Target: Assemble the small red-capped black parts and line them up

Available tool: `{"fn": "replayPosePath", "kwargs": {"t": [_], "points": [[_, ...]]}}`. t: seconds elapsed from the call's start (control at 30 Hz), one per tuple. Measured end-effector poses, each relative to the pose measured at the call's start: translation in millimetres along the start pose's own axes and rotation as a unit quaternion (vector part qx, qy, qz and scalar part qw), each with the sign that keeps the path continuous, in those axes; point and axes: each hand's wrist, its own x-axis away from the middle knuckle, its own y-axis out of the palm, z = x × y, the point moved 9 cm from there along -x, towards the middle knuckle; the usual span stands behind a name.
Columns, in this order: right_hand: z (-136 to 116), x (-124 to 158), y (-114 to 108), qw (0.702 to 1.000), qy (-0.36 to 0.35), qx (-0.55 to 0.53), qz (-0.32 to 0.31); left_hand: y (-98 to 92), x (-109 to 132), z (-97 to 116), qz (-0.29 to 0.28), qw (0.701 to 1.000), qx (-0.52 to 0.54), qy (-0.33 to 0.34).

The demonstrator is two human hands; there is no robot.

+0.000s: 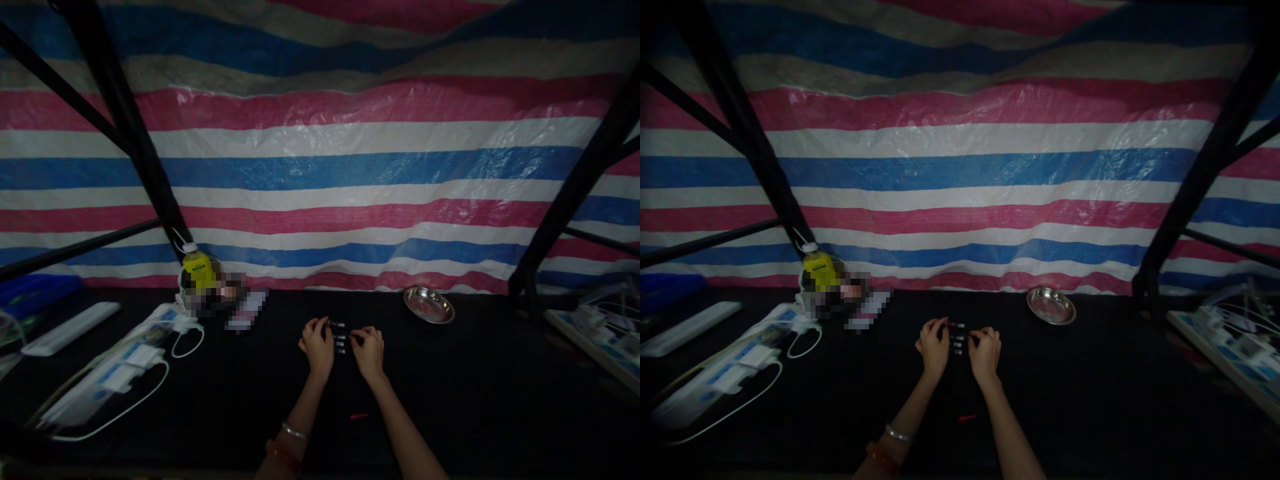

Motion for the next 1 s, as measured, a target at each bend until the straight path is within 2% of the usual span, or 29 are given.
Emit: {"fn": "replayPosePath", "kwargs": {"t": [0.3, 0.7, 0.83, 1.0], "points": [[-5, 1, -1, 1.000, -0.002, 0.008, -0.006, 12.9, 3, 7, -0.051, 0.994, -0.083, 0.040], [-9, 0, 0, 1.000, -0.012, 0.006, -0.010, 9.2, 3, 7, -0.033, 0.996, -0.082, 0.032], [-8, -2, 3, 0.999, -0.006, -0.009, -0.041, 6.3, 5, 12, -0.020, 0.996, -0.068, 0.057], [-16, -5, 14, 0.990, -0.065, -0.053, -0.114, 5.4, 7, 15, -0.012, 0.995, -0.072, 0.074]]}}
